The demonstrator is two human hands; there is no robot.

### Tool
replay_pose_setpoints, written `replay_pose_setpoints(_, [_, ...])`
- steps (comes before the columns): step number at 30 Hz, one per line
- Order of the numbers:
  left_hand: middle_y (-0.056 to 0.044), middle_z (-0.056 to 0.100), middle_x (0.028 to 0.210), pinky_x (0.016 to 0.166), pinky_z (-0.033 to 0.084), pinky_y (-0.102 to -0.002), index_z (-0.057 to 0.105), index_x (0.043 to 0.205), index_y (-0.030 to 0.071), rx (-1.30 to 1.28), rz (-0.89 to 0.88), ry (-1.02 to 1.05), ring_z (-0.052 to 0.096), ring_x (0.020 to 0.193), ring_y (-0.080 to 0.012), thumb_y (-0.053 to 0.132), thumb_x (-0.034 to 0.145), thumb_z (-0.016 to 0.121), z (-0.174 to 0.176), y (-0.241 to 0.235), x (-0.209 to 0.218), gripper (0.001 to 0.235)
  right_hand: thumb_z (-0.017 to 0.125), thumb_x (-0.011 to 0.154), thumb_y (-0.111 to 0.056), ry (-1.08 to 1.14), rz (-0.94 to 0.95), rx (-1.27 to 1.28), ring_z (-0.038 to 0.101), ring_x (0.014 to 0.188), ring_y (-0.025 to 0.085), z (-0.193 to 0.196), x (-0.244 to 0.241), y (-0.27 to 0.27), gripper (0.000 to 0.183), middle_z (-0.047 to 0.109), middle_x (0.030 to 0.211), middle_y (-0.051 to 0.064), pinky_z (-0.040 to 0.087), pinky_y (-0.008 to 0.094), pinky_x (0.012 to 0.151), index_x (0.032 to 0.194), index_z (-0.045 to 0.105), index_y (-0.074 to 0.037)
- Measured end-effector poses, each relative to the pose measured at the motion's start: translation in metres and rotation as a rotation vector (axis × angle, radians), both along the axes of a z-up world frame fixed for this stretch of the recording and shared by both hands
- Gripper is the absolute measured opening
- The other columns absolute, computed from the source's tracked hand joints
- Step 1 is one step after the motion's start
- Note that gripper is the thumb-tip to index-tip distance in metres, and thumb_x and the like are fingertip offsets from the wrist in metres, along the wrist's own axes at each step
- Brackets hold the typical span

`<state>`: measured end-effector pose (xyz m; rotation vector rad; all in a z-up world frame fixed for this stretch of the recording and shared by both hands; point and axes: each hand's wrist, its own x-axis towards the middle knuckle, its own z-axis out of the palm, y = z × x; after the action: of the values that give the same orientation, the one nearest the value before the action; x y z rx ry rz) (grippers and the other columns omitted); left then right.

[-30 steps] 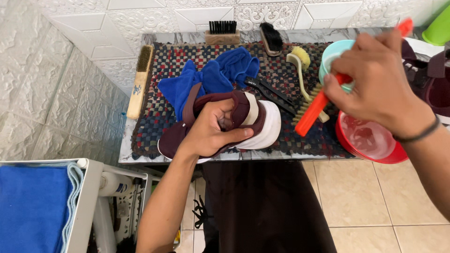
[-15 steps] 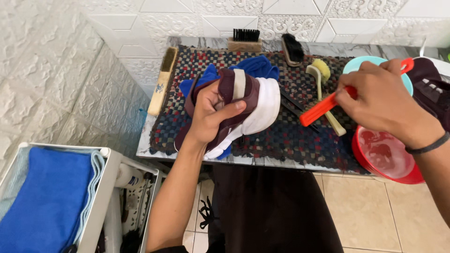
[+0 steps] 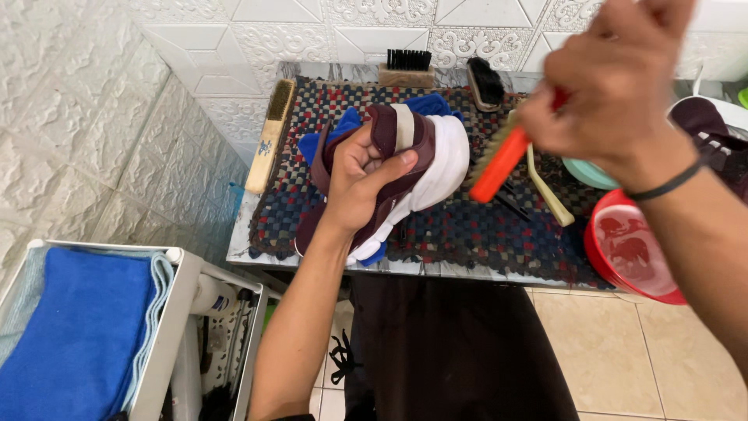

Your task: The person scrubs a maroon and white sneaker using a small brush dipped in soapy water, then wipes it with a blue cloth. They repeat this process on different parts of the shoe, including the sole and upper, and also use a larger orange brush for additional scrubbing.

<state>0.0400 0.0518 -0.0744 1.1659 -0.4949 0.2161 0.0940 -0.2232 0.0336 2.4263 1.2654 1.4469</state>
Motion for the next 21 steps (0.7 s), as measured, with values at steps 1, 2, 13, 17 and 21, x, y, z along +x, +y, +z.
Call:
replay_pose_setpoints(1, [0.006, 0.064, 0.098, 0.09, 0.054, -0.023, 0.068, 0.112, 0.007, -0.017, 0.018, 0.016, 0.061, 0.097, -0.0059, 0.01, 0.093, 0.075, 0.0, -0.002, 0.002, 0.02, 0.061, 0.08, -0.016, -0.06, 0.077, -0.008, 0.039, 0.075, 0.025, -0.003, 0.003, 0.01, 0.032, 0.03, 0.056, -0.002, 0.031, 0.046, 0.092, 0.059, 0.038, -0.014])
replay_pose_setpoints(2, [0.007, 0.061, 0.095, 0.087, 0.053, -0.022, 0.068, 0.109, 0.007, -0.034, 0.038, 0.032, 0.058, 0.095, -0.004, 0.01, 0.092, 0.075, 0.001, -0.002, 0.003, 0.019, 0.059, 0.077, -0.021, -0.12, 0.156, -0.016, 0.034, 0.075, 0.022, -0.006, 0.006, 0.022, 0.03, 0.02, 0.054, -0.003, 0.03, 0.044, 0.091, 0.056, 0.038, -0.017])
replay_pose_setpoints(13, [0.006, 0.062, 0.093, 0.084, 0.054, -0.021, 0.065, 0.105, 0.009, -0.049, 0.054, 0.058, 0.058, 0.093, -0.0024, 0.011, 0.092, 0.076, -0.002, -0.01, 0.012, 0.017, 0.059, 0.075, -0.015, -0.178, 0.101, -0.097, 0.044, 0.075, 0.026, -0.018, 0.033, 0.01, 0.023, 0.035, 0.055, -0.003, 0.031, 0.045, 0.093, 0.06, 0.042, -0.017])
replay_pose_setpoints(17, [0.004, 0.067, 0.1, 0.089, 0.056, -0.023, 0.068, 0.112, 0.006, -0.034, 0.061, 0.043, 0.06, 0.099, -0.0039, 0.011, 0.093, 0.076, -0.003, -0.01, 0.012, 0.021, 0.059, 0.069, -0.003, -0.146, 0.106, -0.009, 0.041, 0.074, 0.039, -0.024, 0.044, 0.005, 0.015, 0.036, 0.071, 0.013, 0.033, 0.059, 0.11, 0.066, 0.046, -0.008])
replay_pose_setpoints(21, [-0.002, 0.073, 0.108, 0.09, 0.059, -0.024, 0.067, 0.116, 0.005, -0.008, 0.048, 0.067, 0.067, 0.102, -0.0082, 0.009, 0.092, 0.077, -0.009, -0.017, 0.015, 0.025, 0.055, 0.076, -0.02, -0.191, 0.206, -0.132, 0.037, 0.067, 0.02, -0.026, 0.022, 0.024, 0.026, 0.032, 0.054, -0.005, 0.033, 0.039, 0.087, 0.059, 0.037, -0.023])
